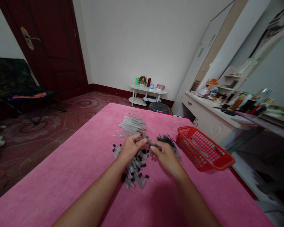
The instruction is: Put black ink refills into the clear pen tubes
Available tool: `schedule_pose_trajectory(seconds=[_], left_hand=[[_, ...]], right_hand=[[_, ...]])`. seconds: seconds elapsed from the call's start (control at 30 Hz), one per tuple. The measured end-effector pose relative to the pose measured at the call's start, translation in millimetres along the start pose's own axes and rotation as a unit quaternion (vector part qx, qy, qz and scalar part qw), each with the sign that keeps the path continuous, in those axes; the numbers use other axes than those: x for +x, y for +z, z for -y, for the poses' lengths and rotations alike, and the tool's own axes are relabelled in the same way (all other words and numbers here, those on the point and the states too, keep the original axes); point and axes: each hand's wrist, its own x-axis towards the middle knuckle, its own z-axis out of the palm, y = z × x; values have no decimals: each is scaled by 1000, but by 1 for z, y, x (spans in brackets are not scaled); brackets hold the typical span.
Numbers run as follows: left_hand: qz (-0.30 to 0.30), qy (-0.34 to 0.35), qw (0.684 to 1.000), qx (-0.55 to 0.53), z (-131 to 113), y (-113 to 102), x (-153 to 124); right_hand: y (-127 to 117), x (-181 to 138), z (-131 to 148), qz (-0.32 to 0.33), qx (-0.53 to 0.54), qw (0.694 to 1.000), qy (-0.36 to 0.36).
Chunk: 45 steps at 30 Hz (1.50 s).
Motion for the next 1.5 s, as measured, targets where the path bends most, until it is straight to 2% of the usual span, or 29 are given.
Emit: schedule_pose_trajectory(seconds=[0.07,0.13,0.23,0.33,0.43,0.53,0.6,0.67,0.73,0.83,0.93,1.07,1.23,1.33,1.5], left_hand=[[-30,46,995,87,-3,-13,6],[-99,108,965,217,-5,-34,12],[-173,131,900,377,-4,-70,19],[-173,137,847,483,1,-94,22],[-145,123,820,540,7,-101,23],[-105,88,796,590,10,-99,23],[-87,84,790,601,10,-96,23],[-81,94,794,595,11,-94,23],[-74,99,801,585,11,-93,23],[-51,95,803,586,13,-92,23],[-25,80,784,615,12,-89,23],[-1,48,747,663,7,-84,21],[-12,60,710,702,11,-84,20],[-32,87,722,685,15,-87,21],[-61,159,768,617,14,-86,22]], right_hand=[[-19,4,-1,-27,-28,999,4],[-46,6,-4,-124,-136,983,-8],[-89,5,-14,-236,-343,909,23],[-119,0,-29,-284,-443,846,86],[-130,-1,-39,-311,-455,830,86],[-120,4,-36,-334,-422,842,32],[-102,9,-32,-313,-369,875,-14],[-76,12,-29,-237,-318,917,-51],[-47,12,-29,-155,-297,940,-73],[-7,7,-33,-66,-321,943,-58],[15,1,-39,-36,-384,923,-7],[18,0,-45,-25,-450,892,48],[3,4,-41,-34,-473,876,94],[-11,7,-35,-45,-450,887,95],[-26,10,-24,-62,-342,936,50]])
